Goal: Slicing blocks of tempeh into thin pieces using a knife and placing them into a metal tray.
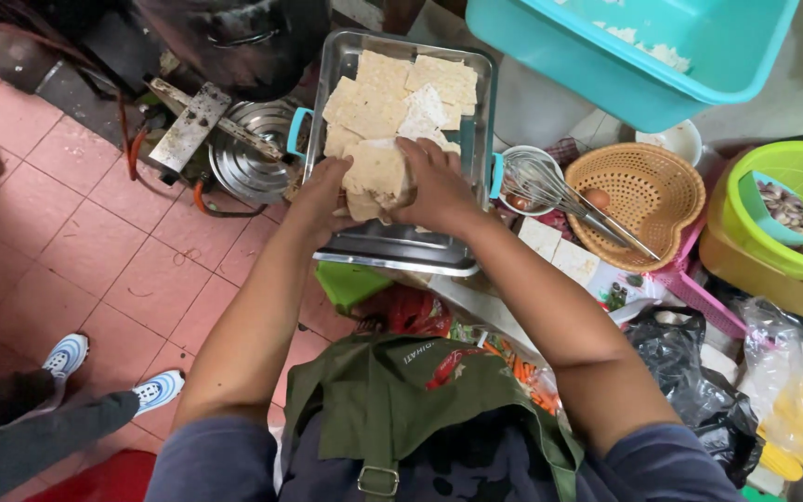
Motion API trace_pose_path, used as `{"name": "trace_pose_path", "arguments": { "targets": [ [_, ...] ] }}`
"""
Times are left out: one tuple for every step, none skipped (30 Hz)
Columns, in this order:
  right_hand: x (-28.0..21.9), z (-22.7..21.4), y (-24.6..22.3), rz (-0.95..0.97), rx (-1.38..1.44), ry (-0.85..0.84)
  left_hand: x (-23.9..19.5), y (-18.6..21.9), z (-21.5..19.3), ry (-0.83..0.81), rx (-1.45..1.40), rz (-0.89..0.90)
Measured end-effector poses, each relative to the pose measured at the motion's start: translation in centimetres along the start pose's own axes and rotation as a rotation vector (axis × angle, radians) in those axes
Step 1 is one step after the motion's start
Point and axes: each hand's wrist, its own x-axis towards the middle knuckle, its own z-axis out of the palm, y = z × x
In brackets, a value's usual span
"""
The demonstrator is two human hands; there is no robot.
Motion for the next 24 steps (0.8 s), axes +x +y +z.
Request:
{"name": "trace_pose_path", "arguments": {
  "targets": [
    [0.7,0.0,0.0,-0.001,0.0,0.002,-0.6,0.5,0.0,-0.001,0.001,0.002],
    [1.3,-0.1,0.1,-0.007,-0.041,-0.026,-1.3,0.8,0.2,0.018,-0.01,-0.001],
    [1.8,-0.1,0.2,-0.013,-0.082,-0.054,-1.9,1.1,0.5,0.036,-0.021,-0.003],
    [2.5,-0.1,1.1,-0.01,-0.084,-0.054,-1.8,0.9,0.4,0.033,-0.023,-0.005],
    [3.3,-0.1,1.9,-0.023,0.023,-0.08,-1.8,0.7,0.4,0.05,-0.024,-0.021],
    [4.2,-0.2,2.7,-0.04,0.13,-0.1,-1.6,0.9,0.3,0.067,-0.023,-0.032],
    [4.9,-0.4,2.7,-0.04,0.127,-0.096,-1.1,0.8,0.1,0.063,-0.022,-0.029],
    [5.3,-0.4,2.9,0.033,0.167,-0.104,-0.7,0.3,0.0,0.052,-0.036,-0.013],
    [5.7,-0.5,3.1,0.106,0.206,-0.111,-0.3,-0.1,-0.1,0.041,-0.051,0.003],
    [5.9,0.3,3.5,0.111,0.206,-0.108,-0.3,-0.2,-0.2,0.036,-0.049,0.0],
    [6.2,1.1,4.0,0.144,0.189,-0.077,-0.3,-0.2,-0.2,0.041,-0.022,0.014],
    [6.5,1.8,4.6,0.175,0.17,-0.042,-0.2,-0.1,-0.1,0.044,0.005,0.031],
    [6.6,2.1,4.7,0.179,0.169,-0.035,-0.2,0.1,-0.1,0.038,0.008,0.033],
    [6.4,2.6,4.7,0.204,0.206,-0.036,-0.4,0.2,-0.1,0.044,0.032,0.033],
    [6.2,3.1,4.8,0.228,0.243,-0.036,-0.6,0.3,-0.1,0.05,0.056,0.033],
    [6.2,3.4,5.4,0.23,0.243,-0.032,-0.6,0.4,-0.1,0.046,0.059,0.034],
    [6.1,3.8,5.9,0.251,0.356,-0.057,-0.7,0.5,-0.1,0.035,0.028,0.035],
    [6.0,4.1,6.4,0.271,0.469,-0.085,-0.8,0.5,-0.1,0.025,-0.004,0.034],
    [5.8,3.7,6.7,0.273,0.469,-0.083,-0.3,0.3,-0.4,0.023,-0.003,0.033],
    [5.5,3.4,7.1,0.302,0.559,-0.09,0.1,0.0,-0.6,0.019,-0.001,0.014],
    [5.2,3.1,7.5,0.332,0.649,-0.097,0.6,-0.3,-0.8,0.016,0.001,-0.005],
    [4.8,1.5,7.0,0.331,0.648,-0.096,0.8,-0.4,-1.0,0.014,0.002,-0.003],
    [4.3,0.0,6.4,0.407,0.718,-0.046,1.1,-0.6,-1.2,0.006,-0.004,0.004],
    [3.8,-1.5,5.9,0.486,0.787,0.003,1.3,-0.9,-1.4,-0.003,-0.011,0.008]
  ]
}}
